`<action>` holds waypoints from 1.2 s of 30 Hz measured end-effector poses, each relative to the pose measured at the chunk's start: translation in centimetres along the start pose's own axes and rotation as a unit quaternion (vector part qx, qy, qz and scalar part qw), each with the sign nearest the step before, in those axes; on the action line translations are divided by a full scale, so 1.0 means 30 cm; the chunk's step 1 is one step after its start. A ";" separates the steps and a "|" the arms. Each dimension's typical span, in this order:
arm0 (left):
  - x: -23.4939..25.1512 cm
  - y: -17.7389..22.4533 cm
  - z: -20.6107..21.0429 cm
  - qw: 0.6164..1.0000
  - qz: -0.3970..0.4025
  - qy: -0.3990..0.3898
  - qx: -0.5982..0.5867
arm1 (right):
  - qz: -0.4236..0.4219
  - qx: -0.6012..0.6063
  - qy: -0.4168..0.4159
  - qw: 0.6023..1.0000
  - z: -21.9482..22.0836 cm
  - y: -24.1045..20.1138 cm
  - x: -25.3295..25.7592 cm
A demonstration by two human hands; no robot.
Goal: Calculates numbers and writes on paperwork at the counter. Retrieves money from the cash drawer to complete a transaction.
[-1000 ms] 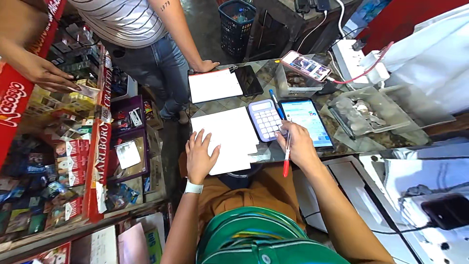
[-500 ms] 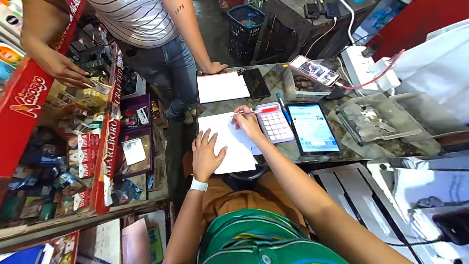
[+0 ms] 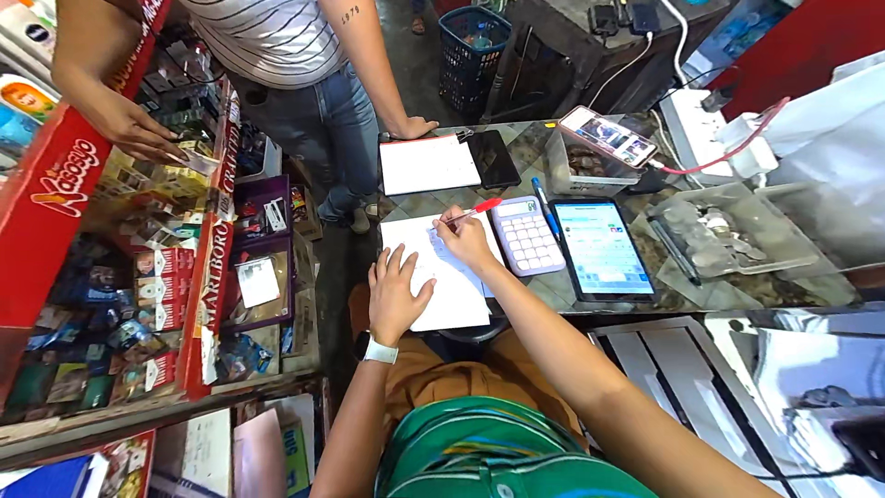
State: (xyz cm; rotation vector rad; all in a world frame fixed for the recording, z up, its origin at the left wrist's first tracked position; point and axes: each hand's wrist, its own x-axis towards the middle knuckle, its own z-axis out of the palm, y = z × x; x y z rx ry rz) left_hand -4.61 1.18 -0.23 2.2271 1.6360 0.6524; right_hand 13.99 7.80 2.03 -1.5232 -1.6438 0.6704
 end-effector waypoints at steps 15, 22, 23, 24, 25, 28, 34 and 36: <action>0.001 -0.005 -0.002 1.000 0.011 0.004 -0.005 | -0.105 0.062 0.013 0.992 -0.103 -0.011 -0.209; 0.002 -0.004 0.006 1.000 0.004 0.008 0.014 | -0.025 -0.145 0.098 0.984 -0.469 0.126 -0.208; 0.003 -0.003 0.008 1.000 0.001 0.006 0.015 | -0.020 -0.156 0.121 0.980 -0.504 0.127 -0.198; 0.005 -0.001 0.008 1.000 -0.002 0.003 0.017 | -0.022 -0.166 0.134 0.977 -0.526 0.123 -0.192; 0.005 0.000 0.007 1.000 -0.006 -0.001 0.019 | -0.025 -0.175 0.138 0.975 -0.537 0.119 -0.189; 0.005 0.002 0.001 1.000 -0.014 -0.015 0.017 | -0.030 -0.183 0.111 0.976 -0.529 0.129 -0.179; 0.006 0.001 0.003 1.000 -0.008 -0.010 0.015 | -0.073 -0.243 0.017 0.967 -0.480 0.221 -0.161; 0.008 0.002 0.001 1.000 -0.009 -0.012 0.019 | -0.076 -0.250 0.034 0.965 -0.471 0.215 -0.165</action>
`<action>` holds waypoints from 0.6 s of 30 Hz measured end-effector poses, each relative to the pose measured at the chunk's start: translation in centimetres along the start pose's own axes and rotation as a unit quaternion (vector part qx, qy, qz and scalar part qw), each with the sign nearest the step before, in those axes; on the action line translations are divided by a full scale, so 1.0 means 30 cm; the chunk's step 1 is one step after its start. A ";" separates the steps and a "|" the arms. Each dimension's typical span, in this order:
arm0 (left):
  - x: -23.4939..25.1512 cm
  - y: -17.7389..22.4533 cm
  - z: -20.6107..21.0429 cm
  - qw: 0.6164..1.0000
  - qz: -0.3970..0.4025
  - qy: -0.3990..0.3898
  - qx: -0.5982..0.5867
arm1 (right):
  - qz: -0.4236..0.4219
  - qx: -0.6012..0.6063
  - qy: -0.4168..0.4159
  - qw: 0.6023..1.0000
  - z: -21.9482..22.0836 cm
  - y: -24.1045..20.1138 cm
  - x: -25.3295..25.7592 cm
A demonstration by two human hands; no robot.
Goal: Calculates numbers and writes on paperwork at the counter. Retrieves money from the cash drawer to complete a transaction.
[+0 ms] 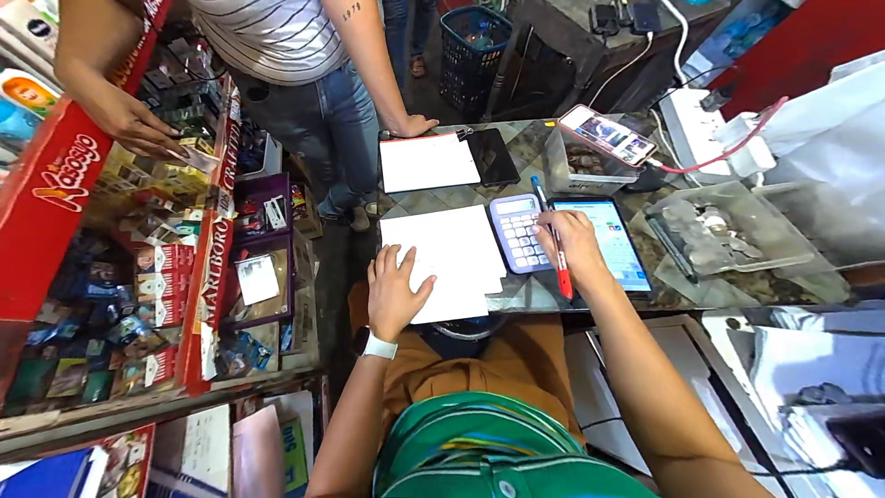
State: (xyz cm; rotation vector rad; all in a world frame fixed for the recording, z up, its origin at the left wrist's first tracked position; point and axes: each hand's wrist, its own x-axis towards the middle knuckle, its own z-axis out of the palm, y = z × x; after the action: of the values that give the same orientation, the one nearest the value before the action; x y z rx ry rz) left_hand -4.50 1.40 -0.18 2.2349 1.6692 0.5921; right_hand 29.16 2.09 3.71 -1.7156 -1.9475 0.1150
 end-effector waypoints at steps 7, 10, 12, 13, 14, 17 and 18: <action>-0.003 -0.005 0.005 1.000 0.011 0.015 -0.003 | -0.007 0.024 0.017 1.000 -0.024 -0.038 -0.026; -0.004 -0.007 0.003 1.000 0.012 0.015 -0.003 | -0.056 0.025 0.021 0.998 -0.011 -0.075 -0.066; -0.005 -0.008 0.005 1.000 0.013 0.020 0.003 | -0.067 0.006 0.002 0.998 0.006 -0.080 -0.087; -0.005 -0.008 0.004 1.000 0.014 0.022 0.004 | -0.063 0.001 0.005 0.998 0.009 -0.072 -0.090; -0.005 -0.008 0.003 1.000 0.016 0.022 0.004 | -0.051 0.001 0.018 0.999 0.007 -0.061 -0.087; -0.007 -0.011 0.006 1.000 0.016 0.023 0.004 | -0.003 -0.014 0.026 1.000 -0.010 -0.024 -0.067; -0.008 -0.011 0.006 1.000 0.014 0.020 0.003 | 0.006 -0.018 0.014 1.000 -0.014 -0.018 -0.064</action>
State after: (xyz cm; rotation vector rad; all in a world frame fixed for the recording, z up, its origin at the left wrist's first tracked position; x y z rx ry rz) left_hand -4.74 1.27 -0.52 2.2678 1.6625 0.6438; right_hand 28.95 0.07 3.64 -1.7420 -1.9307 0.0616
